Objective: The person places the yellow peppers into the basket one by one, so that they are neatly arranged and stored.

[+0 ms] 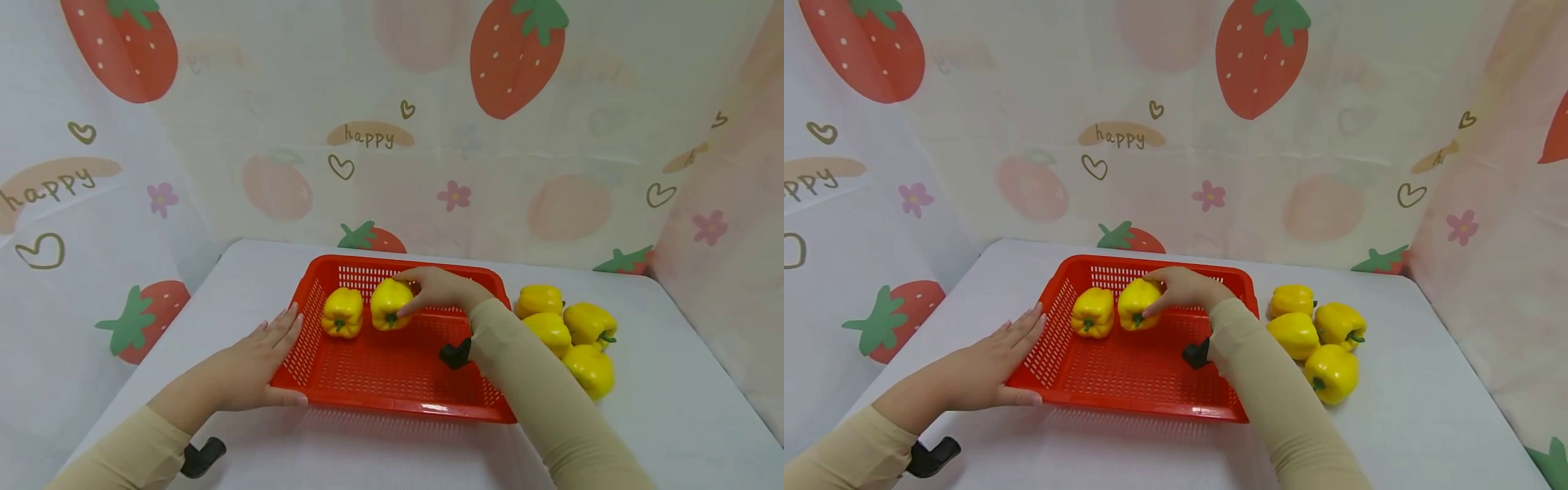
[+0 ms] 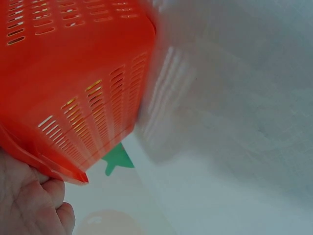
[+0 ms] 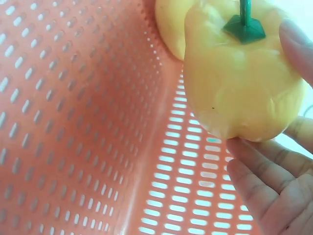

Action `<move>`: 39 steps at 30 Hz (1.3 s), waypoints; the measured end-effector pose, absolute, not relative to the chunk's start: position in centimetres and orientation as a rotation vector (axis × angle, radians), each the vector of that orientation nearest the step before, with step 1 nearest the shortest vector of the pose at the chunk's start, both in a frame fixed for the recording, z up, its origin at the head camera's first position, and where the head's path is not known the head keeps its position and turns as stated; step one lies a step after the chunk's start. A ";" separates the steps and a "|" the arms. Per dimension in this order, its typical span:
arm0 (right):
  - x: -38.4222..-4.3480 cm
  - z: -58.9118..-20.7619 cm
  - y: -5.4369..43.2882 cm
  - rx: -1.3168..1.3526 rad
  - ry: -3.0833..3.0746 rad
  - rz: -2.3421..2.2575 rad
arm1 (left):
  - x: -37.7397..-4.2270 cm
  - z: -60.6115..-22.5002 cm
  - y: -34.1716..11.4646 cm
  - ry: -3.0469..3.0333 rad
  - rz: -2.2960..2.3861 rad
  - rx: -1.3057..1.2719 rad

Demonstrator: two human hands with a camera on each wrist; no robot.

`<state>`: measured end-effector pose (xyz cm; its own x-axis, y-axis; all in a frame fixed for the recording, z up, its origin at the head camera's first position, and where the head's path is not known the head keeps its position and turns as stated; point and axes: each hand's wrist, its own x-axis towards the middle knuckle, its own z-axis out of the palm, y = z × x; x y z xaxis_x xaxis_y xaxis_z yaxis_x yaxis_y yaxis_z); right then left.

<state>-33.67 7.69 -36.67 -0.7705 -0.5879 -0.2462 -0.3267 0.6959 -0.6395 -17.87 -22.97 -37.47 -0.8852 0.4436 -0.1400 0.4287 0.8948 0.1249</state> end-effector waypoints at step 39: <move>-34.1 -39.2 6.1 -0.720 2.421 -0.731 | -17.9 -37.7 -23.0 2.906 0.129 0.679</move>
<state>-34.07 6.10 -39.18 -0.7312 -0.6083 -0.3089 -0.3355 0.7148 -0.6135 -17.94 -23.02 -37.66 -0.8853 0.4464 -0.1300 0.4331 0.8935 0.1185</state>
